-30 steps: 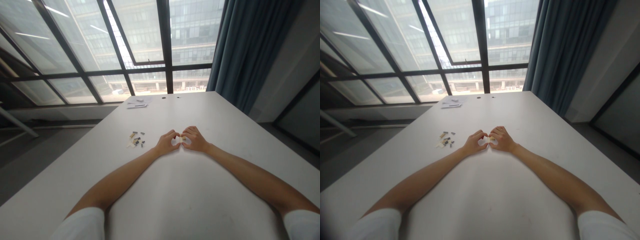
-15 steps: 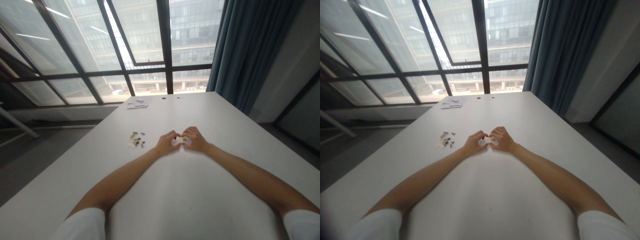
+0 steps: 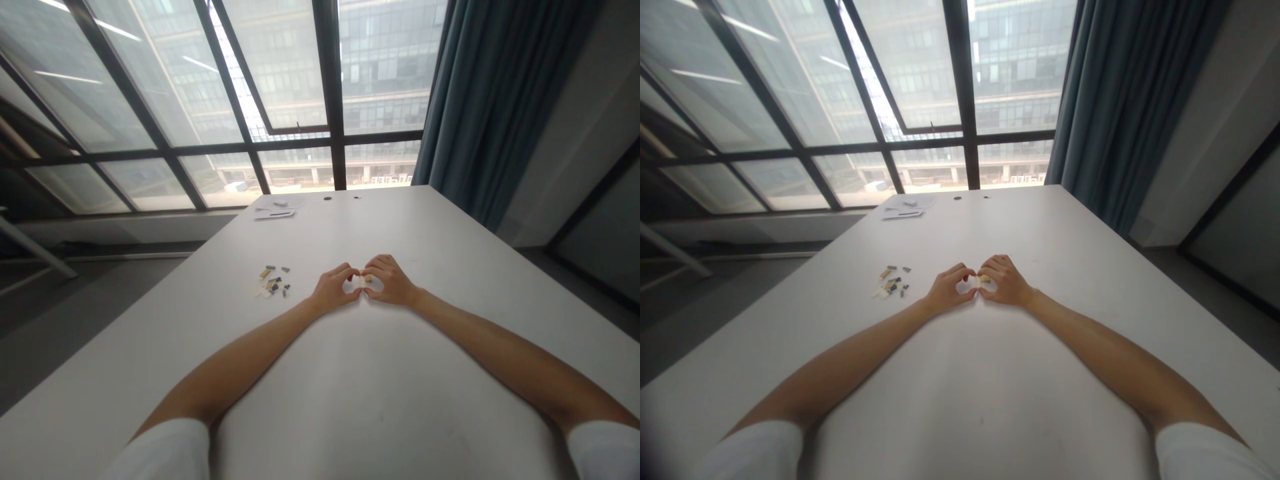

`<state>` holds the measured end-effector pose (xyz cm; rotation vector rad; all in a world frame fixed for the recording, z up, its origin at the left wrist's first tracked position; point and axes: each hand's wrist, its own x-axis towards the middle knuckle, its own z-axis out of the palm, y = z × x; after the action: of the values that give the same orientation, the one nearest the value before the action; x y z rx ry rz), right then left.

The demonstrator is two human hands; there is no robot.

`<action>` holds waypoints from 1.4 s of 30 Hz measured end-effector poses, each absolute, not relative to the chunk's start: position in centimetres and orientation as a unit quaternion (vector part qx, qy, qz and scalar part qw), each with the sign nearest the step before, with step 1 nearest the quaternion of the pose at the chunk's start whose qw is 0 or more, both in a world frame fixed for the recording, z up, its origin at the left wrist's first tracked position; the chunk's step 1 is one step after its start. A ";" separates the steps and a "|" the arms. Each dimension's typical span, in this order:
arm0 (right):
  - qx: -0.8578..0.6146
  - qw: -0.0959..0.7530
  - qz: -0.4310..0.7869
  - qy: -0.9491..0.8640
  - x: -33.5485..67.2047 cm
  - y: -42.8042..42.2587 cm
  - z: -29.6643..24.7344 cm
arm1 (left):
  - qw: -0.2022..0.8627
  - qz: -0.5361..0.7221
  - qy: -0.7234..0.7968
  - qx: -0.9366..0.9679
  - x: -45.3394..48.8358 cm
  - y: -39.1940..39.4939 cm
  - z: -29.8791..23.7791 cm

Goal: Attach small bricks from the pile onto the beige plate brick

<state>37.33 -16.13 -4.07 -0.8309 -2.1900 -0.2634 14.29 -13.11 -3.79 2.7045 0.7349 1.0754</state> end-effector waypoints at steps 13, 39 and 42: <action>-0.327 0.389 -0.102 -0.855 37.2 -16.3 -3.8 | 0.075 0.356 0.252 0.897 14.3 -13.1 -4.0; -0.327 0.391 -0.095 -0.855 37.2 -16.2 -4.0 | 0.066 0.355 0.257 0.896 14.4 -13.1 -4.2; -0.322 0.393 -0.099 -0.856 37.2 -16.2 -3.9 | 0.066 0.354 0.255 0.897 14.4 -13.1 -4.2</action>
<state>37.16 -16.22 -3.92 -0.8170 -2.1714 -0.2523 14.37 -13.09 -4.16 2.7061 0.7703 1.0675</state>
